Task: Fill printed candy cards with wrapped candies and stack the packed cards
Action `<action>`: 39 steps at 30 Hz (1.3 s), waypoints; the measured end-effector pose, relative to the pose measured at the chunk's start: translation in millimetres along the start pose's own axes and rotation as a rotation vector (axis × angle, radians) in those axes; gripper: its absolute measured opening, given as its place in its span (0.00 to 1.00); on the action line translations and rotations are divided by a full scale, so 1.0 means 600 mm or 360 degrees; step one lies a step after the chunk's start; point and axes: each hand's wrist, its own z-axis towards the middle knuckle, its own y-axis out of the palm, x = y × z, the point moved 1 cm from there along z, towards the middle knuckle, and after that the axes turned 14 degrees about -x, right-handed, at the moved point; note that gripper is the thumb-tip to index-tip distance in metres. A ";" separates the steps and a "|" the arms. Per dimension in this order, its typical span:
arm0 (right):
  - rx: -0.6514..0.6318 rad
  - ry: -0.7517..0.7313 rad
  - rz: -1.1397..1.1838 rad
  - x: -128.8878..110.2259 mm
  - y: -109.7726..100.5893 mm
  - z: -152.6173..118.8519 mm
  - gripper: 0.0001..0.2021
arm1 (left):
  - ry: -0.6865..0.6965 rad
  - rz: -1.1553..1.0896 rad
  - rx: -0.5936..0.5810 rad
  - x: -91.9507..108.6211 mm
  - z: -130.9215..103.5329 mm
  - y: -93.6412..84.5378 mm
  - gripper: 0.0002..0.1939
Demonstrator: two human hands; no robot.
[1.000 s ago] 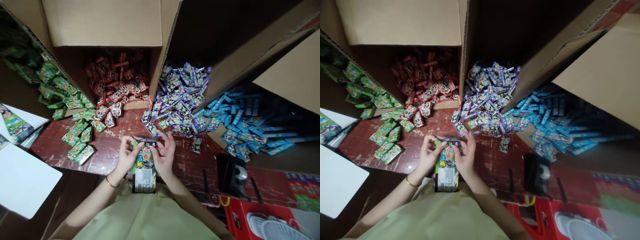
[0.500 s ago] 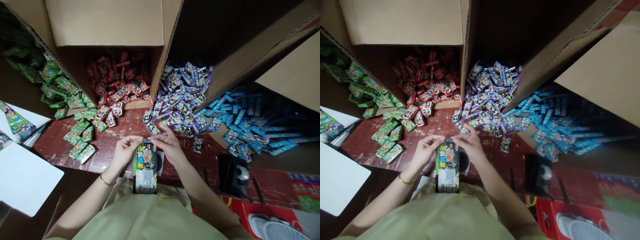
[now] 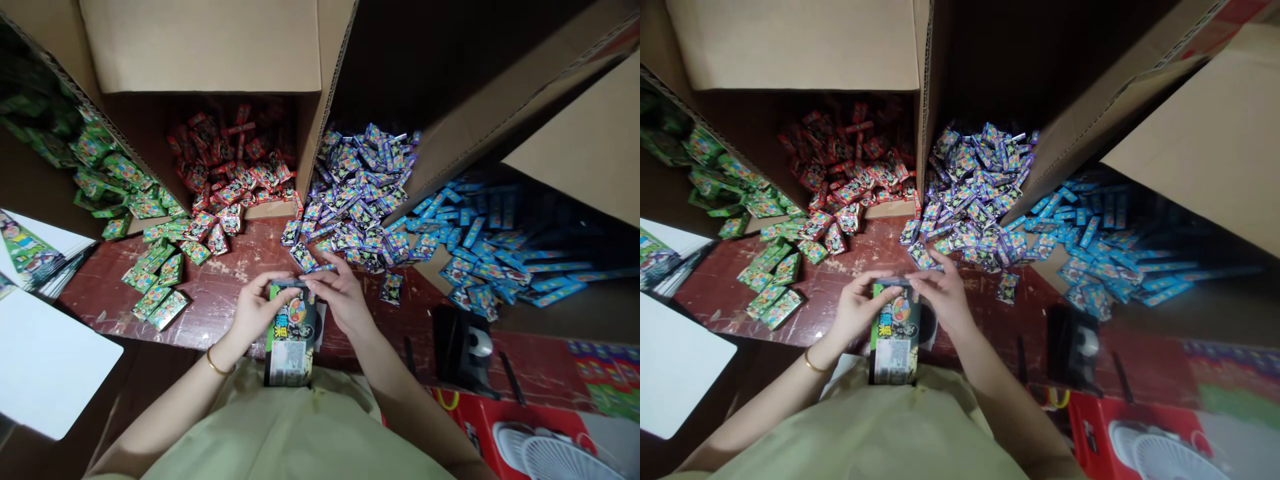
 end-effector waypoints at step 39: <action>-0.0043 -0.0131 -0.0141 0.038 -0.024 -0.006 0.30 | -0.0166 0.0141 -0.0095 -0.035 0.001 0.005 0.07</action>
